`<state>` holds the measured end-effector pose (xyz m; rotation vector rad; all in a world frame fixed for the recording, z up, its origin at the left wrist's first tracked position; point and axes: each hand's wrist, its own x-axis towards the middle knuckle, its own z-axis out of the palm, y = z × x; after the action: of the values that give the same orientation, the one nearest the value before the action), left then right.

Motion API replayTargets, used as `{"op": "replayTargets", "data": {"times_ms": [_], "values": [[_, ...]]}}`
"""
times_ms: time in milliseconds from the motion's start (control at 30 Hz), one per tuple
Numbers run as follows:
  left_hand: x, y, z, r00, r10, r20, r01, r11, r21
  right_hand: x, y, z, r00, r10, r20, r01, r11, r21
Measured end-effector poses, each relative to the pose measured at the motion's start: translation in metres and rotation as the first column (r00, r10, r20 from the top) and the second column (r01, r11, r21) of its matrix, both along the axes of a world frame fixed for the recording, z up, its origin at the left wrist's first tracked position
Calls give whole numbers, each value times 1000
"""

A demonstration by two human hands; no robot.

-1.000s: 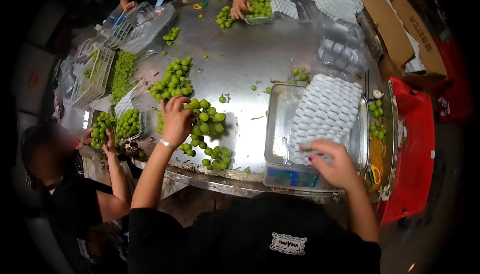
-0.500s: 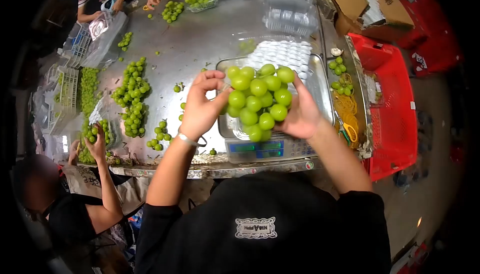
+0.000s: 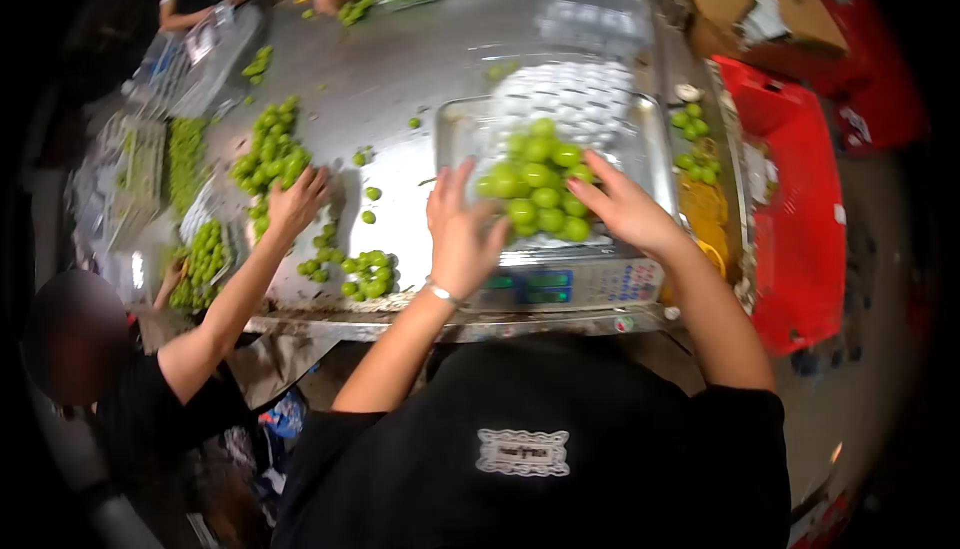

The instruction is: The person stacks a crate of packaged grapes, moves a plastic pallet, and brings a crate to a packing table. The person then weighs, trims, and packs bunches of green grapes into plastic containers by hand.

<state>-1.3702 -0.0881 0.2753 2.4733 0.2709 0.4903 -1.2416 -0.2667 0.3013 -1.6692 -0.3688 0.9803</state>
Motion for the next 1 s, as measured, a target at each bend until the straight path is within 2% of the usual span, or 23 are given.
{"op": "replayTargets", "data": {"times_ms": [33, 100, 167, 233, 267, 333, 367, 433, 467, 500, 567, 633, 700, 733, 800, 833, 900, 933, 1000], "values": [[-2, 3, -3, 1000, 8, 6, -8, 1000, -12, 1, 1, -7, 935, 151, 321, -113, 985, -132], [-11, 15, -2, 996, 8, 91, 15, 970, -242, -5, -5, -12, 937, 90, 337, -61, 993, -98], [-28, 44, -5, 974, 163, 156, -117, 955, -271, -18, -9, -5, 883, -107, 456, 101, 994, 38], [-51, 85, -17, 937, 343, 63, -298, 880, -369, -18, -25, -12, 850, -239, 470, 191, 970, 149], [-64, 109, -32, 913, 407, 11, -381, 864, -330, -21, -29, -9, 854, -230, 466, 177, 972, 156], [-95, 163, -80, 859, 510, -42, -500, 821, -273, -26, -38, -2, 872, -351, 340, 316, 936, 156], [-107, 186, -99, 835, 549, -47, -541, 800, -261, -28, -42, -4, 874, -350, 339, 313, 936, 159], [-118, 212, -100, 796, 604, -32, -601, 785, -147, -31, -48, -8, 867, -374, 330, 337, 927, 166], [-117, 218, -93, 790, 613, -12, -611, 786, -95, -32, -47, -6, 849, -403, 341, 363, 915, 177], [-117, 232, -100, 781, 624, -6, -621, 777, -102, -33, -47, -2, 849, -402, 343, 362, 915, 178], [-100, 242, -81, 765, 644, 16, -640, 762, -99, -32, -45, 7, 811, -447, 378, 399, 895, 202], [-82, 264, -79, 748, 664, 16, -664, 747, 42, -33, -44, 10, 789, -478, 386, 426, 879, 215], [-65, 284, -79, 718, 694, -54, -674, 712, 198, -35, -41, 13, 779, -486, 397, 440, 874, 206], [-58, 294, -86, 719, 693, -51, -674, 713, 193, -37, -41, 13, 776, -486, 401, 440, 874, 207], [-47, 311, -108, 717, 630, -298, -611, 774, 166, -40, -40, 13, 780, -430, 454, 400, 901, 164], [-46, 310, -107, 719, 628, -297, -611, 775, 161, -42, -42, 11, 778, -429, 459, 401, 901, 163], [-49, 294, -98, 777, 471, -417, -564, 816, -130, -46, -46, 7, 787, -441, 431, 408, 897, 172], [-53, 273, -82, 839, 441, -318, -524, 812, -257, -49, -46, 7, 783, -452, 429, 417, 891, 179], [-63, 269, -122, 895, 423, -143, -447, 844, -297, -52, -43, 11, 780, -472, 410, 442, 880, 171]]}}
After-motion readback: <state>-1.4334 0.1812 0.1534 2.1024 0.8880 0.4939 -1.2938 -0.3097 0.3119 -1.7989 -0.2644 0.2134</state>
